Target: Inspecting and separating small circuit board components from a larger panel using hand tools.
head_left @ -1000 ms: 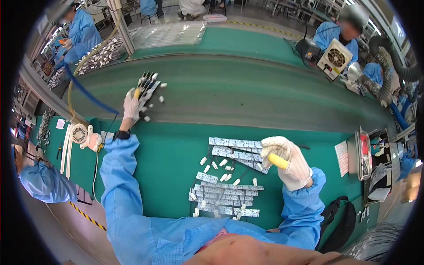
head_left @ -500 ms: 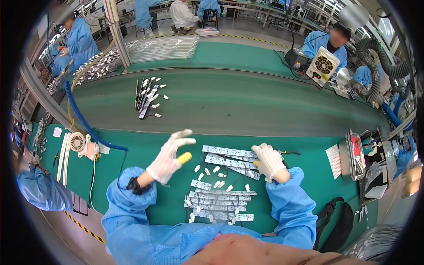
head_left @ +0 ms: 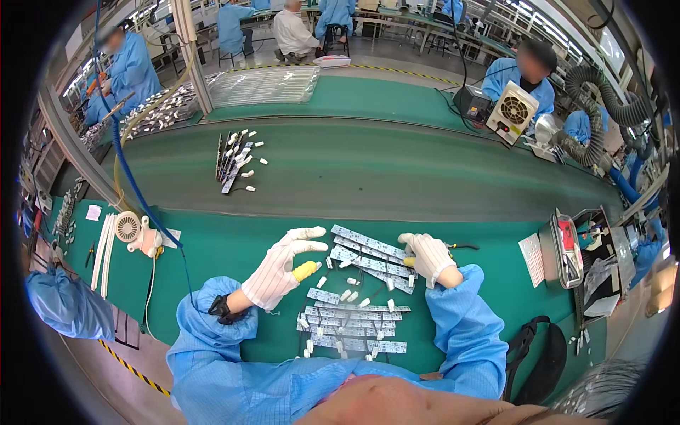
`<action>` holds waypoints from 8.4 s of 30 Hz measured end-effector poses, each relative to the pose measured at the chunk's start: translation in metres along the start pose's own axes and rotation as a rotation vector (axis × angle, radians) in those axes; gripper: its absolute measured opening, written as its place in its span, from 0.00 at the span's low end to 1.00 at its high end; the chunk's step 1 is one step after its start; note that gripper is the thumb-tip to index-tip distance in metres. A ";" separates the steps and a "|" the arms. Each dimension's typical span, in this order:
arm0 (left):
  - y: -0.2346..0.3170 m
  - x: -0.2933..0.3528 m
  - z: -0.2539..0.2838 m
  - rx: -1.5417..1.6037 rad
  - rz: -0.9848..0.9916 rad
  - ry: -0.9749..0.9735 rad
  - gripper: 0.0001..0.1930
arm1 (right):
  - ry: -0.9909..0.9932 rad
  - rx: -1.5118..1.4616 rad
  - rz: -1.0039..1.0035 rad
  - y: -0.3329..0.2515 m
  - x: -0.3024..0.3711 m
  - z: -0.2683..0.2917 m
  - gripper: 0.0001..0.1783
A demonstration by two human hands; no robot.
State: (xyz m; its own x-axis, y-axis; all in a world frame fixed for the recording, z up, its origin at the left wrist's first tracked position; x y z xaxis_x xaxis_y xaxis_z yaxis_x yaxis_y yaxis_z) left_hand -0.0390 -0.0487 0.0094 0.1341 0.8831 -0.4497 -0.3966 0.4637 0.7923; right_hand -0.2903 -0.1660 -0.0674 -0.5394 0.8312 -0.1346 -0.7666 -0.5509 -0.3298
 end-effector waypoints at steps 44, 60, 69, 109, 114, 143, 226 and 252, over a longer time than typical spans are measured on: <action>-0.003 0.012 0.015 0.390 0.258 0.081 0.27 | 0.244 -0.989 0.069 -0.062 0.026 0.095 0.11; 0.008 0.020 0.017 0.482 0.228 0.095 0.28 | 0.196 -1.309 0.004 -0.065 0.034 0.092 0.18; 0.012 0.019 0.016 0.532 0.235 0.080 0.27 | 0.192 -1.485 0.011 -0.067 0.036 0.092 0.19; 0.018 0.023 0.013 0.542 0.249 0.069 0.28 | 0.219 -1.221 -0.062 -0.067 0.042 0.101 0.21; 0.018 0.023 0.014 0.546 0.258 0.069 0.28 | 0.212 -1.302 -0.053 -0.068 0.041 0.099 0.20; 0.033 0.036 0.015 0.567 0.223 0.115 0.24 | 0.147 -1.330 0.091 -0.088 0.054 0.111 0.12; 0.019 0.080 -0.020 0.404 0.445 0.150 0.29 | 0.184 -1.171 -0.398 -0.069 0.113 0.082 0.21; 0.022 0.089 -0.014 0.417 0.413 0.246 0.25 | 0.193 -1.265 -0.425 -0.073 0.112 0.075 0.18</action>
State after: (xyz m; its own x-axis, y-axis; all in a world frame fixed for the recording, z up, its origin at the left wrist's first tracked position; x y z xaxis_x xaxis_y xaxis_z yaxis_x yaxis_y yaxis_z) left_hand -0.0482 0.0392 -0.0193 -0.1863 0.9757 -0.1154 0.0224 0.1216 0.9923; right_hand -0.3211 -0.0380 0.0118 -0.2047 0.9738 0.0988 0.0398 0.1091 -0.9932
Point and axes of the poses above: each hand's wrist, its own x-axis away from the middle knuckle, its own z-axis out of the back of the hand, y = z × x, the point moved 7 cm from there along -x, towards the middle knuckle, and after that the axes turned 8 degrees about y, right-handed, at the moved point
